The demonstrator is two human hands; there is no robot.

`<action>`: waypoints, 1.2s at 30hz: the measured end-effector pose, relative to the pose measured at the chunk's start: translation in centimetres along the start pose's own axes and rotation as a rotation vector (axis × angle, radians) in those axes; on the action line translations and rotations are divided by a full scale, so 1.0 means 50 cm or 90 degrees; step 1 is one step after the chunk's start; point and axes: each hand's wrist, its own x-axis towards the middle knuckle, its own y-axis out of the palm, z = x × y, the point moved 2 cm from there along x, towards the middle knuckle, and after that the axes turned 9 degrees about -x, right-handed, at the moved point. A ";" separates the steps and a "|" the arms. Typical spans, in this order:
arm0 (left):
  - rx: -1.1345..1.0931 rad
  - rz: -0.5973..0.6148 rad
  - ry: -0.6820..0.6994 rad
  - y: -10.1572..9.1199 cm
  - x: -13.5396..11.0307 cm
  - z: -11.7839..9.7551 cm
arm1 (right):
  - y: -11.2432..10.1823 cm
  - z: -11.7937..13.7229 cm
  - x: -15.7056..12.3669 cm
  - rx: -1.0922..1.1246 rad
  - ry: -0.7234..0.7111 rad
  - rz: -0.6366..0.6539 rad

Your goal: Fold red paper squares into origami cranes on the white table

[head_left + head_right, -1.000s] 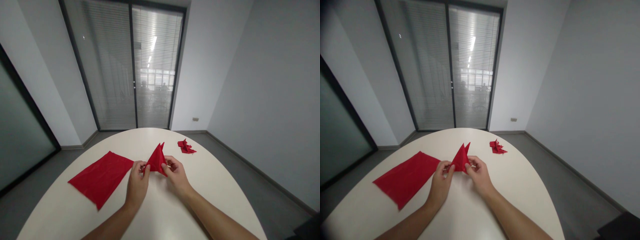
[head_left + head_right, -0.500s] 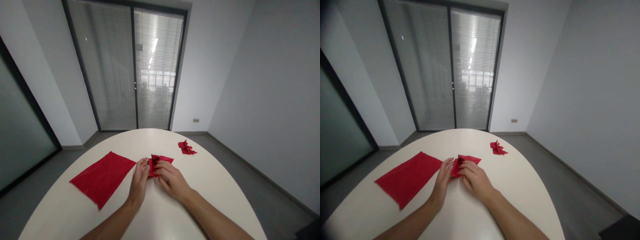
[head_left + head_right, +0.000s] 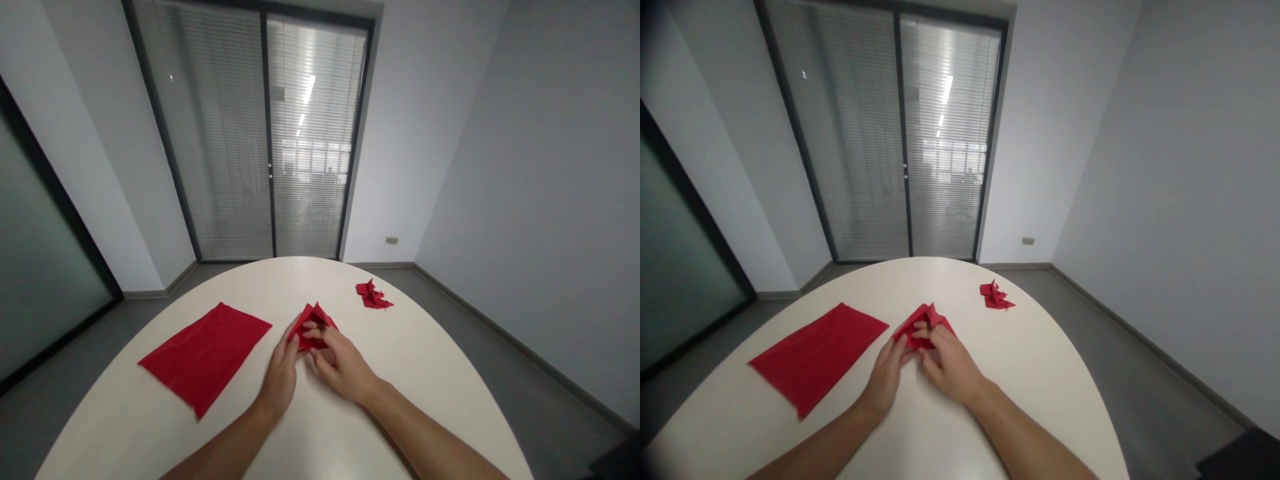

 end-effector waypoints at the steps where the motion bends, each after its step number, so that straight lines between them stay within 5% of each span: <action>1: 0.002 -0.005 -0.009 -0.002 0.002 0.003 | 0.001 -0.004 -0.001 0.020 0.026 -0.022; 6: 0.029 0.012 0.010 0.005 -0.004 -0.015 | 0.004 -0.025 0.002 0.059 0.208 -0.197; 10: 0.068 0.049 0.047 0.017 -0.015 -0.034 | -0.001 -0.039 0.007 0.072 0.267 -0.278; 18: 0.069 -0.030 -0.011 -0.007 -0.002 -0.003 | -0.009 -0.056 0.009 0.107 0.291 -0.266; 26: 0.013 -0.070 0.027 -0.019 0.007 -0.007 | -0.004 -0.059 0.012 0.202 0.318 -0.296; 36: 0.121 -0.034 0.058 -0.015 0.016 -0.013 | 0.011 -0.058 0.012 0.241 0.319 -0.241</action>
